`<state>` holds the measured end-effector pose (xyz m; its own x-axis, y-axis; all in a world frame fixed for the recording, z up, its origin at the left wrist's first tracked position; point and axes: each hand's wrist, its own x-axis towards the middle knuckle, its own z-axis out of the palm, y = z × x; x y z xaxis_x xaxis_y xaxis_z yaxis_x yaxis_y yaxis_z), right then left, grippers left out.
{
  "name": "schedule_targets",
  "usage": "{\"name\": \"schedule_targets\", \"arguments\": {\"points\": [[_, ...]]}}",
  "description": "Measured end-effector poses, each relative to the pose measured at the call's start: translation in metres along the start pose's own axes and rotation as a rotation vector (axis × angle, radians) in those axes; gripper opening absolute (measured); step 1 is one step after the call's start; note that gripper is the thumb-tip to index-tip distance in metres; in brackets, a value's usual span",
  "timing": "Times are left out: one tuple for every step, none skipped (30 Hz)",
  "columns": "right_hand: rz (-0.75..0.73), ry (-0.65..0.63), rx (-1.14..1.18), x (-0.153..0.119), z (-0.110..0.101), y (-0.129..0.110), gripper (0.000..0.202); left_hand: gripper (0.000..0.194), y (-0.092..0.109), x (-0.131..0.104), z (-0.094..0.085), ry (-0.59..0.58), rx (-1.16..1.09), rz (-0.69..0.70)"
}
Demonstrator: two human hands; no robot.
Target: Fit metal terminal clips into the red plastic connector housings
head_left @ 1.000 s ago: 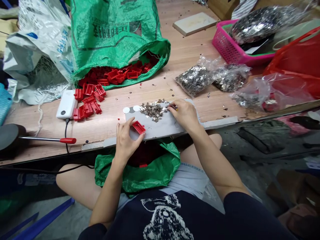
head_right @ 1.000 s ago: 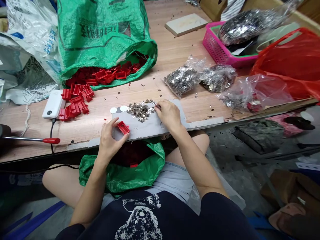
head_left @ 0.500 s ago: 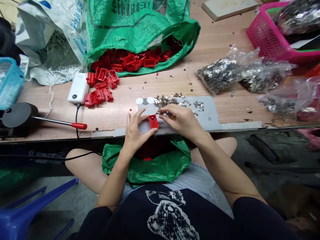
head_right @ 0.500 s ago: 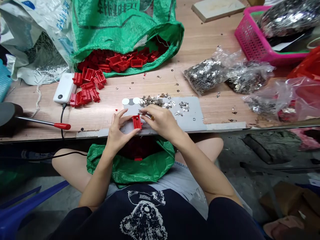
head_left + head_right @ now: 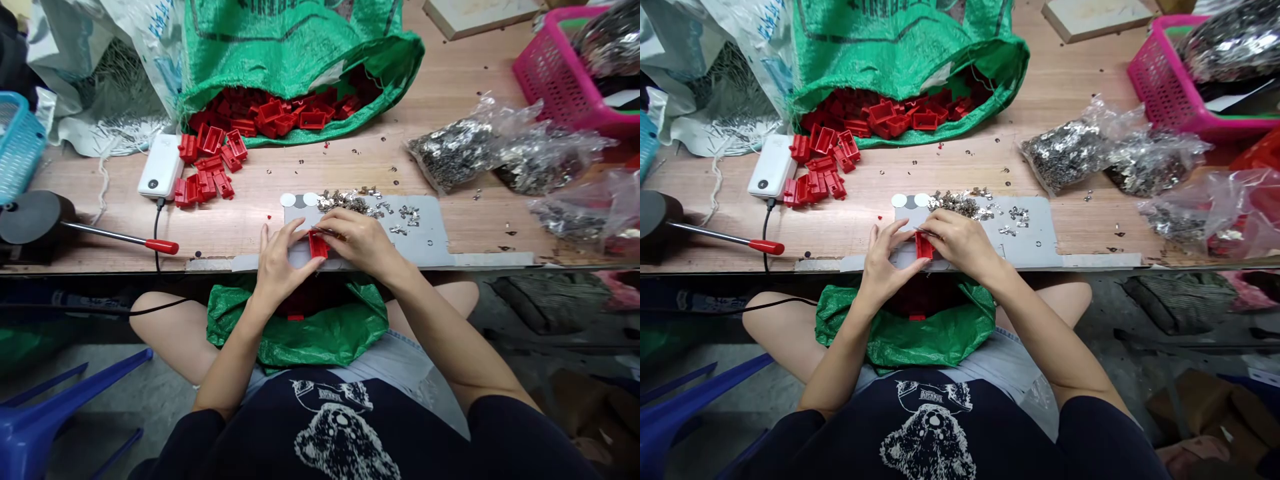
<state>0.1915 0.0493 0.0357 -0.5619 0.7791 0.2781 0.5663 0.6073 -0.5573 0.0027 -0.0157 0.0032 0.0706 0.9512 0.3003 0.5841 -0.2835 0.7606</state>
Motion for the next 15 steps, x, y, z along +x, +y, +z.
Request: {"name": "schedule_targets", "arguments": {"points": [[0.002, -0.002, -0.01, 0.0, 0.0, 0.0, 0.022, 0.075, 0.0, 0.0, 0.0, 0.003, 0.002, 0.001], [0.005, -0.009, -0.02, 0.0, 0.0, 0.001, 0.023, 0.075, 0.0, 0.0, 0.0, 0.003, 0.005, 0.001], [0.01, -0.019, -0.028, 0.0, -0.001, 0.002, 0.023, 0.074, 0.0, 0.0, 0.0, 0.002, 0.009, -0.002], [0.013, -0.032, -0.029, -0.001, -0.003, 0.003, 0.024, 0.074, 0.0, 0.0, 0.0, 0.0, 0.013, -0.007], [0.016, -0.046, -0.019, -0.002, -0.005, 0.005, 0.025, 0.073, 0.0, 0.0, 0.0, -0.004, 0.016, -0.013], [0.018, -0.062, 0.003, -0.003, -0.007, 0.007, 0.026, 0.072, 0.001, 0.001, 0.001, -0.007, 0.018, -0.019], [0.019, -0.081, 0.036, -0.004, -0.008, 0.009, 0.027, 0.071, 0.001, 0.001, 0.001, -0.01, 0.018, -0.023], [0.019, -0.095, 0.078, -0.005, -0.01, 0.011, 0.028, 0.07, 0.001, 0.001, 0.001, -0.009, 0.018, -0.027], [0.02, -0.099, 0.123, -0.007, -0.01, 0.013, 0.03, 0.07, 0.001, 0.002, 0.001, -0.007, 0.018, -0.029], [0.025, -0.089, 0.165, -0.008, -0.009, 0.015, 0.03, 0.071, 0.002, 0.002, 0.002, -0.001, 0.02, -0.029], [0.035, -0.063, 0.202, -0.009, -0.007, 0.015, 0.03, 0.071, 0.002, 0.003, 0.002, 0.006, 0.023, -0.029], [0.05, -0.024, 0.234, -0.01, -0.004, 0.015, 0.028, 0.072, 0.003, 0.003, 0.002, 0.011, 0.028, -0.031], [0.074, 0.023, 0.262, -0.01, -0.001, 0.014, 0.027, 0.072, 0.003, 0.003, 0.002, 0.012, 0.033, -0.034], [0.104, 0.071, 0.287, -0.01, 0.003, 0.013, 0.026, 0.073, 0.003, 0.003, 0.002, 0.008, 0.036, -0.038], [0.139, 0.11, 0.309, -0.01, 0.006, 0.011, 0.024, 0.073, 0.004, 0.003, 0.002, 0.003, 0.037, -0.042]]}}
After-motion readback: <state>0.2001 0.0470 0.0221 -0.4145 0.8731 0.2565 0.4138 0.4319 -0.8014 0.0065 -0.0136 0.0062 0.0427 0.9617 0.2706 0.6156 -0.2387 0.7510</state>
